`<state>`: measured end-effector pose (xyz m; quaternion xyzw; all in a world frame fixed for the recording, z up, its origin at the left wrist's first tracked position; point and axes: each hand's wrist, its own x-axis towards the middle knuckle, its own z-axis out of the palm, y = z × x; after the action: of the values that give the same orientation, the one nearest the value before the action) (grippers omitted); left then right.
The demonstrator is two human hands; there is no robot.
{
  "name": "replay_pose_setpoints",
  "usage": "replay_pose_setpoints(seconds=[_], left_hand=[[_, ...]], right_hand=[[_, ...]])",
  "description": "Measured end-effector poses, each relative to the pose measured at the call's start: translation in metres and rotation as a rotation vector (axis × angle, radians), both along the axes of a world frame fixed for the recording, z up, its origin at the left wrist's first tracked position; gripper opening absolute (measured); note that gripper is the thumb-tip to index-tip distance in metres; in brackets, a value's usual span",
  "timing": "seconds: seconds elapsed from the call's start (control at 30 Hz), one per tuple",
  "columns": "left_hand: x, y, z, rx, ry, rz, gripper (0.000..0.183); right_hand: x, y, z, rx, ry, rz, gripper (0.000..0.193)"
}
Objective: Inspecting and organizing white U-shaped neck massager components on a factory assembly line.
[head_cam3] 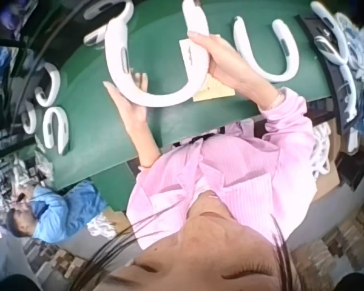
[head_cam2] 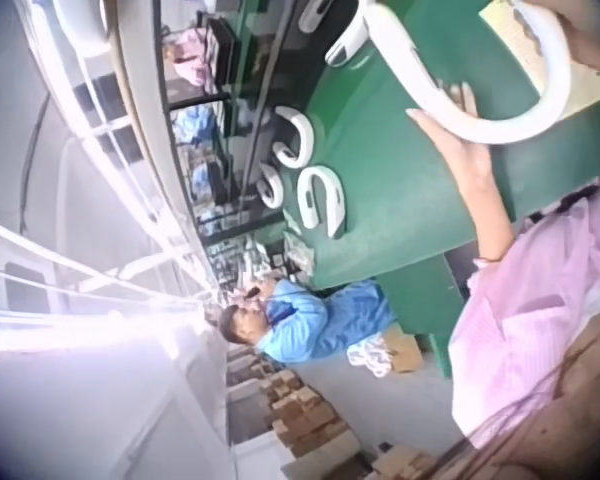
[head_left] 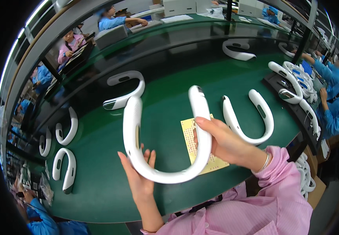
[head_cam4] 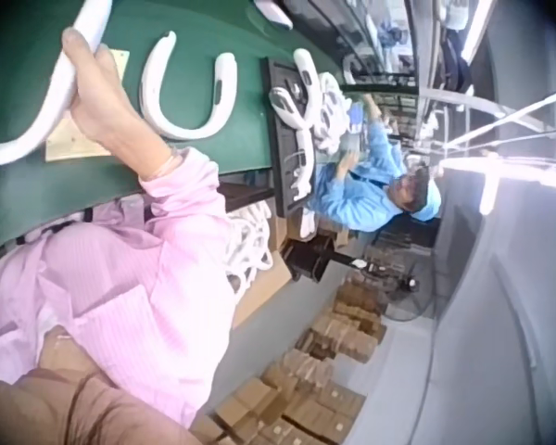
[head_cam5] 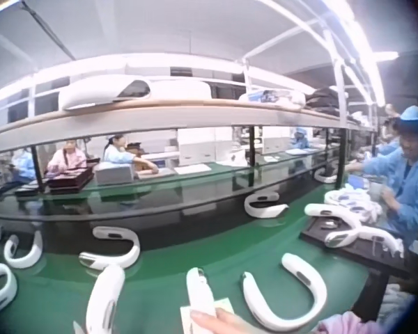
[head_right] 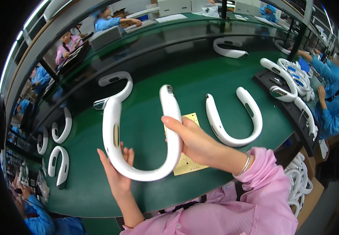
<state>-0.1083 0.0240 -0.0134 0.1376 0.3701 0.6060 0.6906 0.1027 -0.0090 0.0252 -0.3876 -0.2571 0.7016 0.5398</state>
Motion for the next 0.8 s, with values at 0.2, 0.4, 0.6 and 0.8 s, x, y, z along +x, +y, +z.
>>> replay_pose_setpoints(seconds=[0.2,0.4,0.6,0.8], left_hand=[[0.017,-0.004,-0.017,0.123,-0.069,-0.012,0.040],[-0.009,0.007,-0.004,0.237,0.083,-0.015,0.052],[-0.021,0.023,-0.010,0.171,0.229,0.040,0.050],[-0.025,0.033,-0.014,0.104,0.208,0.004,0.044]], right_hand=[[-0.035,-0.001,-0.029,0.097,0.239,-0.074,0.048],[0.032,0.012,-0.004,0.226,-0.216,0.542,0.059],[-0.012,0.002,0.005,0.723,-1.318,0.700,0.044],[-0.021,-0.002,-0.001,0.802,-1.503,0.775,0.040]])
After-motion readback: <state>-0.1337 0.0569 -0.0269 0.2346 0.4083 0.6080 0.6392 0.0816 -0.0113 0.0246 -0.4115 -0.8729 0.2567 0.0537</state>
